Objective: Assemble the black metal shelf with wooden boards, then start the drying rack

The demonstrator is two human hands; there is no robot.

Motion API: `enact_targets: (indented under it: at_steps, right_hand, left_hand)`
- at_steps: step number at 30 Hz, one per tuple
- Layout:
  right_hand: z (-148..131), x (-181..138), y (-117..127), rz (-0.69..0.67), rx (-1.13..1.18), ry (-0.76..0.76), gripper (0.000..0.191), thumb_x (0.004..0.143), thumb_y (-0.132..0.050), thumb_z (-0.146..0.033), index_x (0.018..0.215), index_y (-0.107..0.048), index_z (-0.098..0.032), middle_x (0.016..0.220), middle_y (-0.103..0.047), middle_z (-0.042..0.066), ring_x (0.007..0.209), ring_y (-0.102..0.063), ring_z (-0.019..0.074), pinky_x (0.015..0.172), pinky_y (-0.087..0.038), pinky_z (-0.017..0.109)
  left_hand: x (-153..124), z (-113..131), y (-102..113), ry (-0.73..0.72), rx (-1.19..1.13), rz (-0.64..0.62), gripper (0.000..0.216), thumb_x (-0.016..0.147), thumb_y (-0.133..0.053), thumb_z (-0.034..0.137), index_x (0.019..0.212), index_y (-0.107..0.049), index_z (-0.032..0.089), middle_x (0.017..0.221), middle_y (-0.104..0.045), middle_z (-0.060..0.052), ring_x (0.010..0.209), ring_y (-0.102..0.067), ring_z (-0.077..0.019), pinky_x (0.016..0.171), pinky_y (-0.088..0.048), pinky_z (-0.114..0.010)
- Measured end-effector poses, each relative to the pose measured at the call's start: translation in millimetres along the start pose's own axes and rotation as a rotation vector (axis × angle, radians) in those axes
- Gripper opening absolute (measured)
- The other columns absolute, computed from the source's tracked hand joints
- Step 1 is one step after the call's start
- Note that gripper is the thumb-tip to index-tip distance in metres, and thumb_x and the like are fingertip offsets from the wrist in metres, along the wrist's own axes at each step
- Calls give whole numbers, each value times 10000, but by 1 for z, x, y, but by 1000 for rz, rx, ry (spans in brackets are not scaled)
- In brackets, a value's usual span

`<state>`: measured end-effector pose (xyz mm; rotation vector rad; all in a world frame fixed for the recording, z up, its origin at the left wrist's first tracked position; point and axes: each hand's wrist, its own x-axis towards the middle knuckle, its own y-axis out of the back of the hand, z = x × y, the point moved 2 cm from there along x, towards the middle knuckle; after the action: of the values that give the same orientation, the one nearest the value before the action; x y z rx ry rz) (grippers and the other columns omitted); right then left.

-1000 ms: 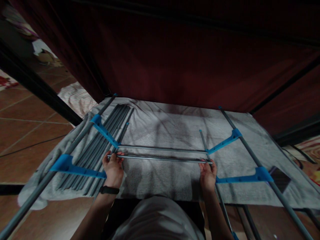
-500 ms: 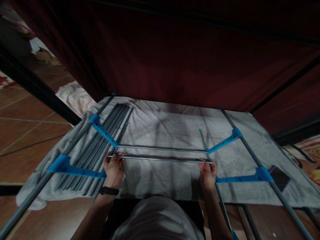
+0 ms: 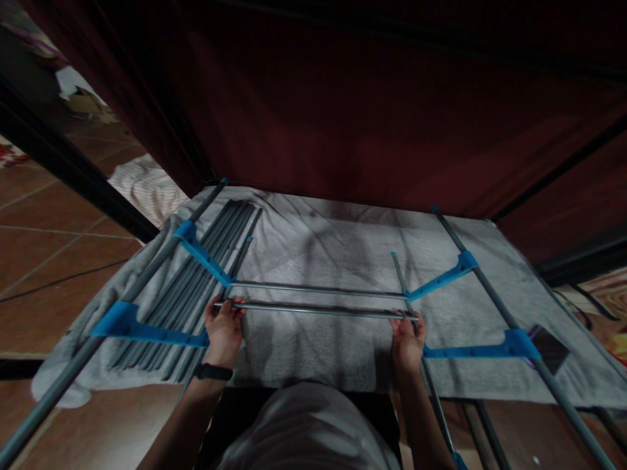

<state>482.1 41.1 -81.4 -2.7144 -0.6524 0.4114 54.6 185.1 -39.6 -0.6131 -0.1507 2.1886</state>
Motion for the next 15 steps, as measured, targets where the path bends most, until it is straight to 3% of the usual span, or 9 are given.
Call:
enact_targets:
  at_steps: [15]
  right_hand:
    - [0, 3, 1, -37, -2, 12, 540, 735, -828, -369, 1203, -566, -308, 980, -711, -51, 916, -712, 136, 913, -601, 353]
  left_hand:
    - [0, 2, -2, 29, 10, 31, 378, 801, -657, 105, 1112, -516, 268, 769, -672, 32, 668, -675, -151, 612, -499, -235]
